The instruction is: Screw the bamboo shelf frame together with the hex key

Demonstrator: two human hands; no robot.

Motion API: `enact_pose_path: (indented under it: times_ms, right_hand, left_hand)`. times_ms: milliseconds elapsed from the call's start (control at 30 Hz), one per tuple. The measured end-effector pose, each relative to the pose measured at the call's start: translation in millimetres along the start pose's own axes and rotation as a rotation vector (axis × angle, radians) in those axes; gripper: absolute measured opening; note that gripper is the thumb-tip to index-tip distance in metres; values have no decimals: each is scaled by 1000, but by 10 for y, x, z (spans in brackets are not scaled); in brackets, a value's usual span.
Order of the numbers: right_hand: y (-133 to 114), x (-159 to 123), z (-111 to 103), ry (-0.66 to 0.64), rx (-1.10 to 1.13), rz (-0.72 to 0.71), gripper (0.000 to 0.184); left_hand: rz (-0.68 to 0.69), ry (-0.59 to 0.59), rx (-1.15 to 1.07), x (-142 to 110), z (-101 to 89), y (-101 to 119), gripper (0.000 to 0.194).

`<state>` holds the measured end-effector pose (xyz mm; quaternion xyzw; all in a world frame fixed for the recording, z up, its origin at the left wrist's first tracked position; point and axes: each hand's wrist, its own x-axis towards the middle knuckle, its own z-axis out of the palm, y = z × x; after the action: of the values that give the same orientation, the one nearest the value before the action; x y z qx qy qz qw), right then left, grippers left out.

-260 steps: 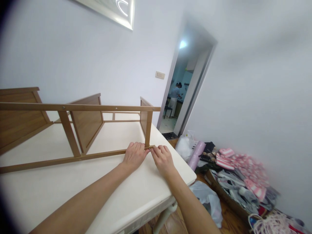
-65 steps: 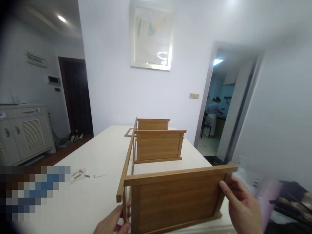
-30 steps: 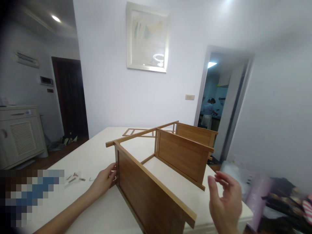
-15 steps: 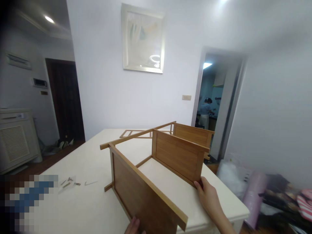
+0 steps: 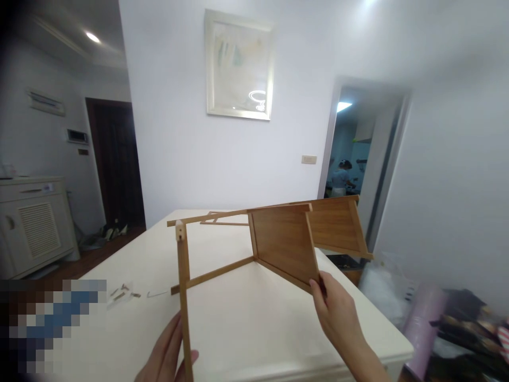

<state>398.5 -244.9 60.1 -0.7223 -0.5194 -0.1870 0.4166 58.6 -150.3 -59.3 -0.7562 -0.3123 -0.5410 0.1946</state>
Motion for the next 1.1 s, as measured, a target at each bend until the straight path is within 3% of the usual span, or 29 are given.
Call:
enact_pose_path:
  times_ms: [167, 400, 633, 833, 1100]
  right_hand:
    - [-418, 444, 65, 10, -42, -141, 23]
    - [-840, 1071, 359, 1, -91, -215, 24]
    - [-1130, 1647, 667, -52, -130, -236, 29]
    - [-1440, 1920, 786, -163, -200, -268, 21]
    - [-1785, 2071, 896, -232, -238, -316, 20]
  left_hand:
    - [28, -25, -13, 428, -75, -386, 58]
    - [-164, -173, 49, 1083, 54, -765, 34]
    - [-303, -353, 171, 1663, 194, -1171, 28]
    - [-361, -401, 251, 1925, 253, -1543, 30]
    - [-426, -509, 309, 2145, 118, -1827, 33]
